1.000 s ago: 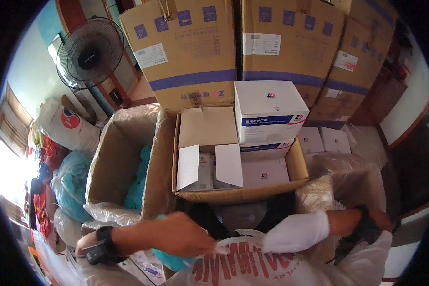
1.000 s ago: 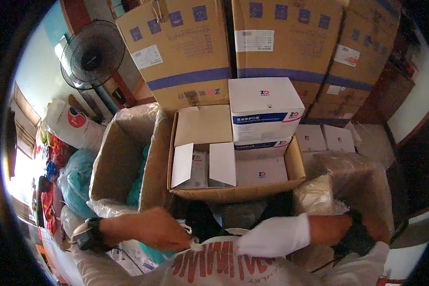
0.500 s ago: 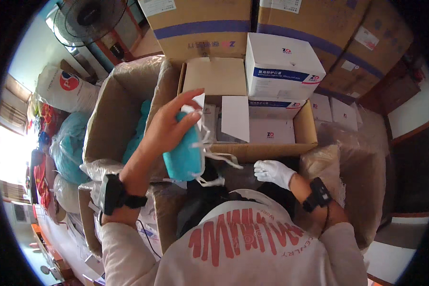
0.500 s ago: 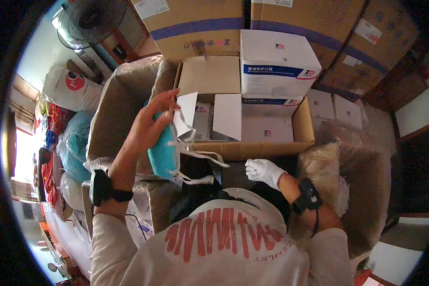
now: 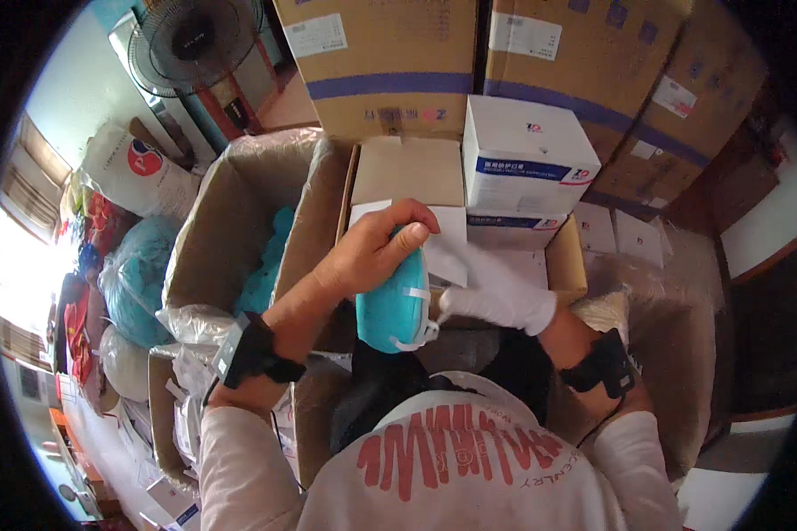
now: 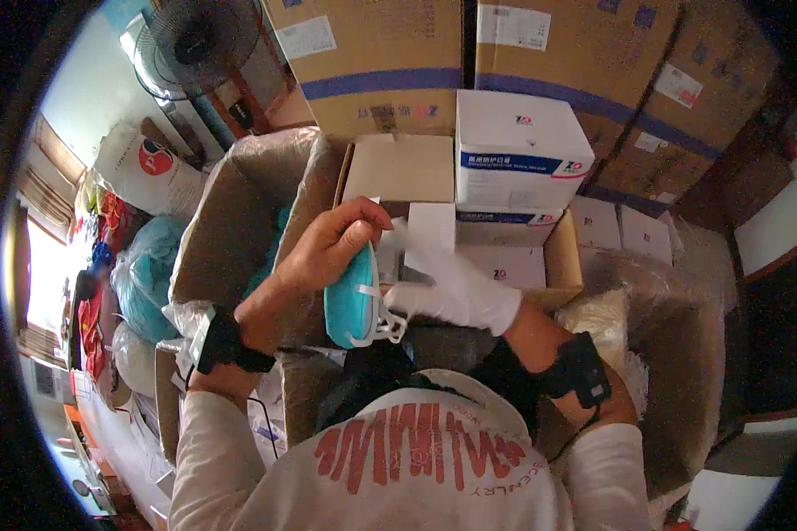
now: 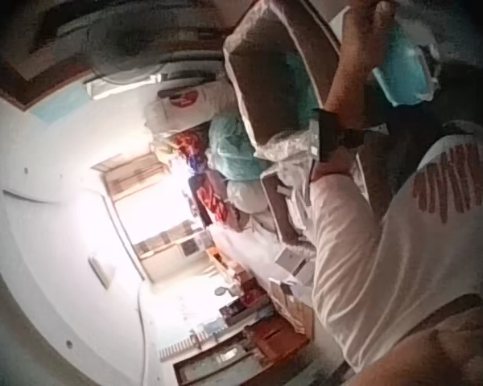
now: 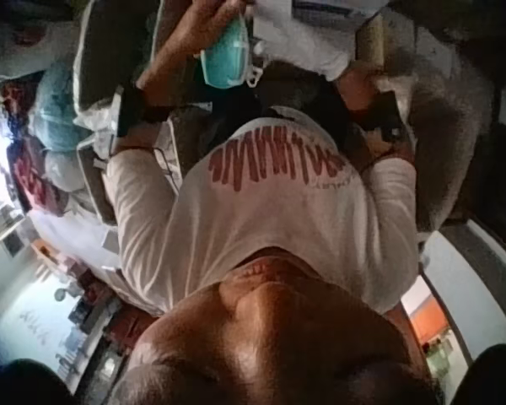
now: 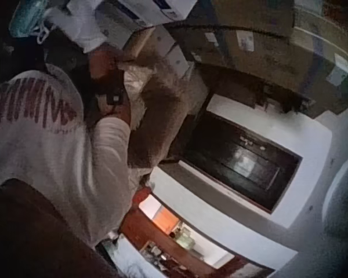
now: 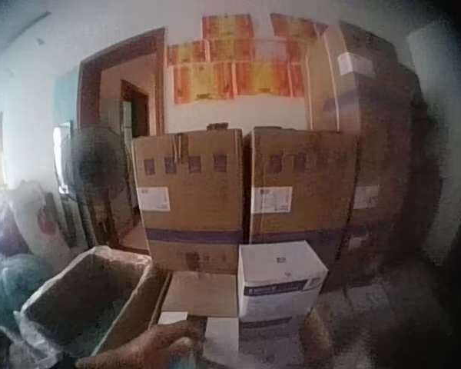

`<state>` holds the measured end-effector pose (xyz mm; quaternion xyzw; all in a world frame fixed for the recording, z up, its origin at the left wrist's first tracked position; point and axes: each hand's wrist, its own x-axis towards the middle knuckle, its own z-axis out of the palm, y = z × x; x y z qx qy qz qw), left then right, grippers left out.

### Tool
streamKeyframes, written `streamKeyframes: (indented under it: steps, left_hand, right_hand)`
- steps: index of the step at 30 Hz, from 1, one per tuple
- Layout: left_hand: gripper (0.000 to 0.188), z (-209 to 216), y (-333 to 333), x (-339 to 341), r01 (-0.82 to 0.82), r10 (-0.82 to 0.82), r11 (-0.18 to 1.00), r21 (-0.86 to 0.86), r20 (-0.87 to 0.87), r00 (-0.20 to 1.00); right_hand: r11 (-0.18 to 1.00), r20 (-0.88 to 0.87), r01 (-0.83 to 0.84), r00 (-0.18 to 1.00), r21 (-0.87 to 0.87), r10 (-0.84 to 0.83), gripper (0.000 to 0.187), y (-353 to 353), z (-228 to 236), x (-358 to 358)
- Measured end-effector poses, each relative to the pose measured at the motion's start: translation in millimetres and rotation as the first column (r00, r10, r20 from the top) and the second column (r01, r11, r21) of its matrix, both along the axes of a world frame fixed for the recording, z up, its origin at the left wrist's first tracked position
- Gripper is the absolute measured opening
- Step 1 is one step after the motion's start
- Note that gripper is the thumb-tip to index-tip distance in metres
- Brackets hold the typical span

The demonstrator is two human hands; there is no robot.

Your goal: Checking and packing medical masks and supplies into boxes.

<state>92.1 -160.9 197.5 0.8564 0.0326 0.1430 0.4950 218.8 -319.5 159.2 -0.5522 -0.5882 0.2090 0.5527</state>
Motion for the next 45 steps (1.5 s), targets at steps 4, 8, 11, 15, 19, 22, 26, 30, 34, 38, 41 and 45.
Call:
streamKeyframes:
  steps: [4,8,11,15,19,22,26,30,34,38,41,45]
  left_hand:
    - [0.026,2.6,3.9,1.1,-0.070,0.062,0.993,0.097,0.075,0.995]
    - [0.023,0.4,18.1,-14.1,-0.270,0.282,0.949,0.164,-0.054,0.958]
    - [0.024,-16.0,26.0,-16.6,-0.350,0.362,0.922,0.168,-0.046,0.931]
    - [0.029,-30.0,12.7,8.5,-0.430,0.463,0.840,0.329,-0.024,0.886]
    - [0.032,-76.4,89.5,17.4,-0.578,0.603,0.555,0.598,0.189,0.775]
    - [0.037,-55.1,140.4,-19.7,-0.787,0.792,0.458,0.413,0.213,0.572]
    - [0.042,-39.5,133.7,-29.2,-0.797,0.782,0.594,0.112,0.150,0.604]
    - [0.042,-26.4,79.9,1.1,-0.643,0.651,0.759,-0.107,0.129,0.748]
    - [0.039,-16.3,61.2,14.9,-0.665,0.652,0.747,-0.003,0.195,0.733]
    - [0.033,-10.1,50.7,19.5,-0.771,0.706,0.570,0.284,0.312,0.636]
    - [0.033,-18.5,45.8,23.7,-0.780,0.688,0.488,0.391,0.378,0.619]
    - [0.035,-24.6,60.2,17.1,-0.792,0.772,0.473,0.386,0.251,0.584]
  right_hand:
    - [0.727,-0.386,-0.518,0.848,-0.451,0.364,0.036,10.3,22.6,-9.2]
    - [0.725,-0.518,-0.515,0.817,-0.458,0.253,0.028,4.3,11.0,0.6]
    - [0.940,-0.066,-0.236,0.972,-0.245,0.227,0.025,13.2,8.4,0.4]
    - [0.960,-0.084,-0.275,0.957,0.058,0.279,0.016,30.5,22.4,-21.2]
    - [0.850,0.804,-0.180,0.277,-0.495,0.527,0.024,27.0,62.5,-83.7]
    - [0.937,0.737,-0.243,0.579,-0.251,0.348,0.025,17.1,57.0,-54.9]
    - [0.981,0.106,-0.123,0.988,0.147,0.108,0.026,41.5,20.8,-25.6]
    - [1.000,-0.293,-0.026,0.956,0.006,0.027,0.030,70.8,-5.0,8.5]
    - [0.957,-0.597,-0.277,0.783,-0.084,0.174,0.041,81.3,-11.4,-19.8]
    - [0.884,-0.988,-0.465,0.155,-0.048,0.028,0.044,68.2,-11.2,-35.2]
    - [0.861,-0.925,-0.458,0.377,-0.218,-0.034,0.047,61.6,0.2,-39.9]
    - [0.607,-0.473,-0.307,0.871,-0.733,-0.131,0.032,51.9,2.0,-30.6]
